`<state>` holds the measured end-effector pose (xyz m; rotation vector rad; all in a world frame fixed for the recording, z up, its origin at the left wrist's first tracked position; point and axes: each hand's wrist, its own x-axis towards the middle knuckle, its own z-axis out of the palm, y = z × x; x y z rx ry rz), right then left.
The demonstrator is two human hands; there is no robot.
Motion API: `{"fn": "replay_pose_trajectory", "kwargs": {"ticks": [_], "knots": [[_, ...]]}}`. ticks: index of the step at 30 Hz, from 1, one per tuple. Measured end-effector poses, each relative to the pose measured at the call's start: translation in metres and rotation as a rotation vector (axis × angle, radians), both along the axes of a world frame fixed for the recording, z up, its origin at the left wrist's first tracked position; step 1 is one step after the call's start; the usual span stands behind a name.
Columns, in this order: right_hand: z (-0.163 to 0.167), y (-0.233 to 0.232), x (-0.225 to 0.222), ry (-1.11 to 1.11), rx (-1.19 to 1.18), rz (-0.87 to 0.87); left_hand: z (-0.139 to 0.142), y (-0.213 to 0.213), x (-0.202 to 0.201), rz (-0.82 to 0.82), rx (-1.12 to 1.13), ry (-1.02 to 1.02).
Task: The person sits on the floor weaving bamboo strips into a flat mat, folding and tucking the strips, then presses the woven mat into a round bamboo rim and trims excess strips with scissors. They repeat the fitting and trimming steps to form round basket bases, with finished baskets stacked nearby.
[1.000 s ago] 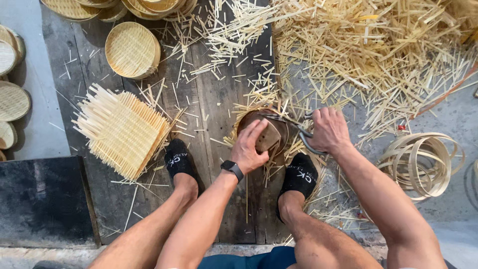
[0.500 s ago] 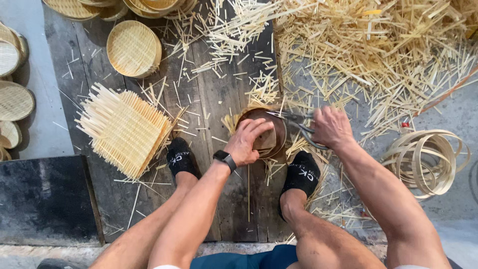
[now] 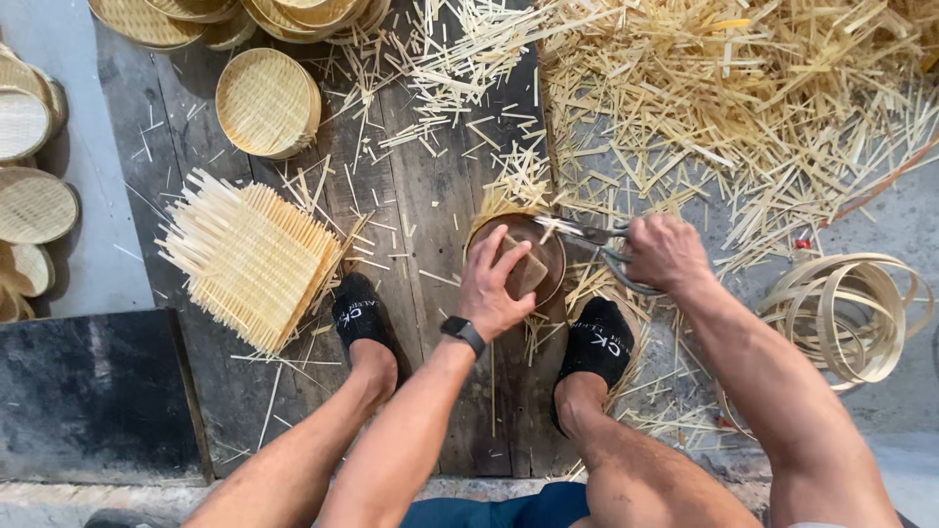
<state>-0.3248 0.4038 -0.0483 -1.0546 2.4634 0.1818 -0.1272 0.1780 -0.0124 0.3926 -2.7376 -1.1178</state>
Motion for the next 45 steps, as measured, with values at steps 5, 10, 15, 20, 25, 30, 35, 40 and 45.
{"fn": "replay_pose_trajectory", "kwargs": {"ticks": [5, 10, 15, 20, 25, 30, 35, 40, 45], "knots": [[0.010, 0.006, 0.002, 0.098, -0.100, 0.051, -0.001, -0.011, 0.000, -0.082, 0.079, -0.062], [0.001, -0.019, 0.014, 0.140, -0.129, 0.065, 0.006, -0.018, -0.004, -0.137, 0.077, -0.067], [-0.010, -0.003, 0.004, -0.022, 0.016, 0.008, 0.013, -0.001, -0.005, 0.087, 0.023, 0.103], [0.003, 0.000, 0.003, 0.145, -0.160, 0.069, 0.004, 0.029, -0.010, 0.414, 0.090, -0.056], [0.003, -0.013, 0.011, 0.082, -0.062, -0.004, -0.002, 0.021, -0.007, 0.271, 0.053, -0.038], [0.000, 0.002, 0.003, 0.061, -0.115, -0.007, -0.003, 0.017, -0.007, 0.383, 0.223, -0.012], [0.005, -0.011, 0.004, 0.228, -0.176, 0.113, -0.009, 0.013, -0.007, 0.234, 0.128, -0.022], [0.004, -0.002, -0.003, -0.137, 0.103, -0.039, -0.008, -0.003, -0.003, 0.082, 0.061, -0.106], [0.007, 0.005, -0.001, 0.121, -0.062, 0.086, -0.002, -0.008, -0.007, 0.042, 0.107, -0.204]]}}
